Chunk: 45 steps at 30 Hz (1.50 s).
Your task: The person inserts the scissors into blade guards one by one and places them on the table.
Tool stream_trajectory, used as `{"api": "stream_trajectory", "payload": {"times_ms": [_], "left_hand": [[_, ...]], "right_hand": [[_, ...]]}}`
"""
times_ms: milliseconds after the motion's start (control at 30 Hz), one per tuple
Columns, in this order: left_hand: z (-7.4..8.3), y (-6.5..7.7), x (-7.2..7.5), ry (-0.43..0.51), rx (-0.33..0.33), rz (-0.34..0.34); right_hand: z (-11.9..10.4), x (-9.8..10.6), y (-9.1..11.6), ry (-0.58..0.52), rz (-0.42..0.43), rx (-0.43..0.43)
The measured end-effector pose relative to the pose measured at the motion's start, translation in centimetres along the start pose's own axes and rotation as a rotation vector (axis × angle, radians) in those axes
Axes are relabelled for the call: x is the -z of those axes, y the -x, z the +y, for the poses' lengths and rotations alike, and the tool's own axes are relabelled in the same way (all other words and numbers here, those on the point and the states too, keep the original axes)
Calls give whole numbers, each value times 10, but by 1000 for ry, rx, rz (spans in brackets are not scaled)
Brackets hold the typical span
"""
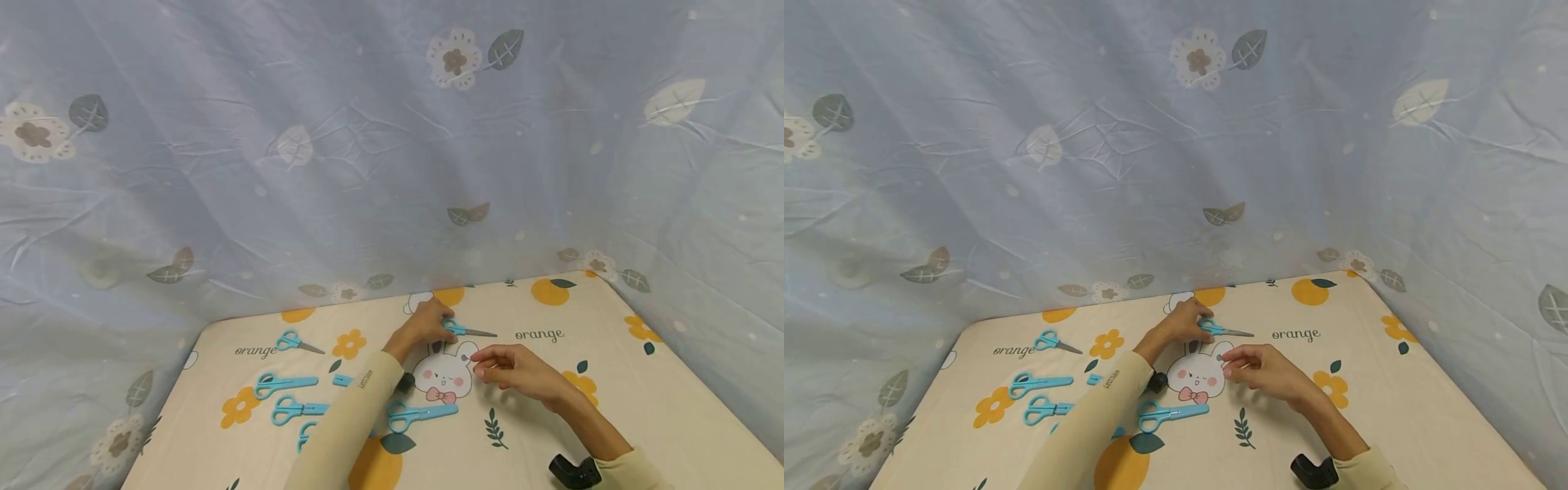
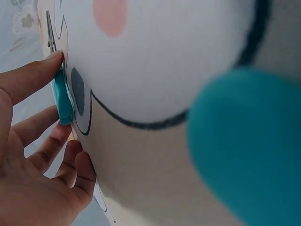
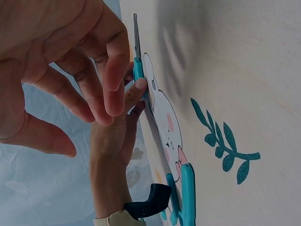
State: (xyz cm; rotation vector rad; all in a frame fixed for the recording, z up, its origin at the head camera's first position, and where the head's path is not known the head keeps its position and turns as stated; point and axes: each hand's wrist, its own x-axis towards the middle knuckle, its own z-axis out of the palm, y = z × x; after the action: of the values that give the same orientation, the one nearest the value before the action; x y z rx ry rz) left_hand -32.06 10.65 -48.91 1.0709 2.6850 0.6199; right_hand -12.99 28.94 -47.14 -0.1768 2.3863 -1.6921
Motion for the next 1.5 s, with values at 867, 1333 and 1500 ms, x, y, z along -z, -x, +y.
{"api": "stream_trajectory", "payload": {"times_ms": [867, 1333, 1500], "left_hand": [[4, 11, 2, 21, -70, 75], [-7, 25, 13, 48, -101, 78], [-10, 31, 18, 81, -83, 81]], "right_hand": [[-2, -1, 3, -18, -25, 18], [-4, -4, 6, -26, -33, 19], [-5, -4, 5, -11, -36, 28]]}}
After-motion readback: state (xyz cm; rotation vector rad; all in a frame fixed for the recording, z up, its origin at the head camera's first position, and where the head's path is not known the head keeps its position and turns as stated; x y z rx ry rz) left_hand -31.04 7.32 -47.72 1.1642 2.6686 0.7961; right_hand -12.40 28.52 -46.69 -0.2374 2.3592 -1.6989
